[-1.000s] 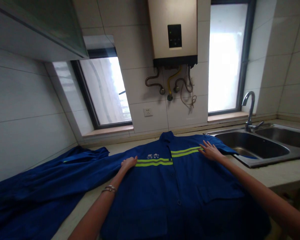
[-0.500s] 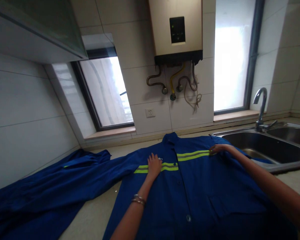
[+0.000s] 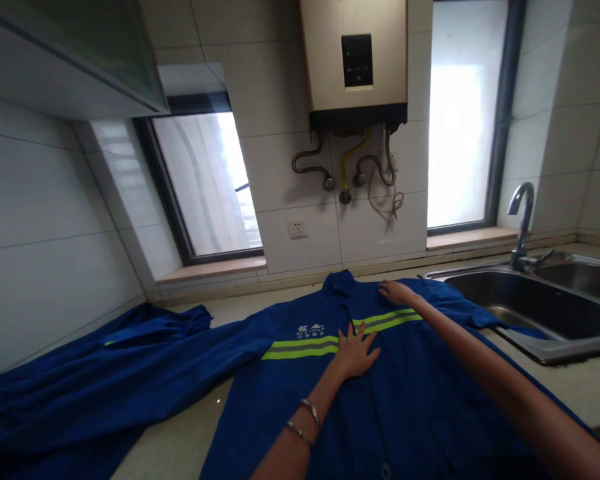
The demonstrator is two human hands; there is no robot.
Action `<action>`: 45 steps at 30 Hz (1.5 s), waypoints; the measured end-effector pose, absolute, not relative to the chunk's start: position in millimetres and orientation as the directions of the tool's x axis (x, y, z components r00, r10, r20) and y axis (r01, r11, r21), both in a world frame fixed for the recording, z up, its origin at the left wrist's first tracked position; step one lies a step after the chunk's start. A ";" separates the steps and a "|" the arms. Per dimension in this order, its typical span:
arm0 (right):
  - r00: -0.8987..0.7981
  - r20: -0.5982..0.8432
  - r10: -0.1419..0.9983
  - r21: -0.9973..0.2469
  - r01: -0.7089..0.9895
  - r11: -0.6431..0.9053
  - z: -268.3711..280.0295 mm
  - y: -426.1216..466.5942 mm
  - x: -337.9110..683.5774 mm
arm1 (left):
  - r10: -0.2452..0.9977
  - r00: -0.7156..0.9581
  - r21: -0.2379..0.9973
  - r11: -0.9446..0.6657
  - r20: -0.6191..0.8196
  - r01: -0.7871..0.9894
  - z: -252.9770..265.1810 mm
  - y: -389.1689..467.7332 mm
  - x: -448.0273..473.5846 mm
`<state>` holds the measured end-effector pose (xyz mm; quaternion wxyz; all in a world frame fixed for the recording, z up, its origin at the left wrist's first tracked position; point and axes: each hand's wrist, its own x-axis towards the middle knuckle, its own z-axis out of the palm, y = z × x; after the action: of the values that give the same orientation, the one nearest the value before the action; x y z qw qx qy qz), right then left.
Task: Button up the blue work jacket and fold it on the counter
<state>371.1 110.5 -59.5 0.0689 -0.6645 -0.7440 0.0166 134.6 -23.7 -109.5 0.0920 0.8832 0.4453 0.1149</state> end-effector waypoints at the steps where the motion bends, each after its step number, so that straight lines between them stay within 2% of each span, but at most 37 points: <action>1: -0.113 0.072 0.991 -0.125 0.985 0.122 -67.0 114.9 365.7 | 0.807 0.578 0.262 -0.587 0.119 0.766 -109.8 -23.2 134.4; 7: 0.013 -0.017 1.000 -0.172 0.985 -0.016 -105.1 154.3 358.6 | 0.812 0.573 0.260 -0.580 0.112 0.772 -110.8 -23.7 133.6; 12: 0.113 -0.037 0.993 -0.210 0.970 -0.119 -99.5 186.2 351.5 | 0.804 0.586 0.282 -0.589 0.105 0.758 -109.7 -25.7 130.9; 15: 0.069 0.049 0.996 -0.223 0.973 -0.056 -81.6 197.4 325.0 | 0.802 0.592 0.274 -0.588 0.076 0.761 -106.3 -27.5 130.0; 18: -0.087 0.167 0.982 -0.225 0.967 0.124 -71.0 205.4 282.4 | 0.793 0.606 0.256 -0.600 0.061 0.758 -103.4 -29.2 128.9; 22: -0.264 0.182 0.947 -0.212 0.930 0.300 -81.6 209.5 235.2 | 0.787 0.614 0.245 -0.610 0.068 0.754 -101.8 -30.4 127.3; 31: -0.201 0.104 0.974 -0.164 0.962 0.217 -107.8 220.4 216.2 | 0.783 0.615 0.256 -0.616 0.095 0.745 -102.8 -30.3 126.5; 34: -0.241 0.069 0.968 -0.169 0.953 0.250 -103.0 225.8 216.2 | 0.782 0.617 0.260 -0.617 0.090 0.743 -104.6 -29.0 126.2; 40: -0.324 0.120 0.938 -0.156 0.927 0.340 -109.3 222.4 200.1 | 0.775 0.623 0.265 -0.625 0.100 0.735 -107.8 -26.6 125.3; 45: -0.185 0.142 0.972 -0.168 0.964 0.208 -128.5 218.3 185.6 | 0.766 0.636 0.240 -0.636 0.089 0.733 -106.4 -26.9 124.6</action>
<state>185.6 218.3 -128.5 0.1088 -0.6289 -0.7695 0.0202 124.6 -26.9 -106.4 0.0907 0.8999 0.4166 0.0916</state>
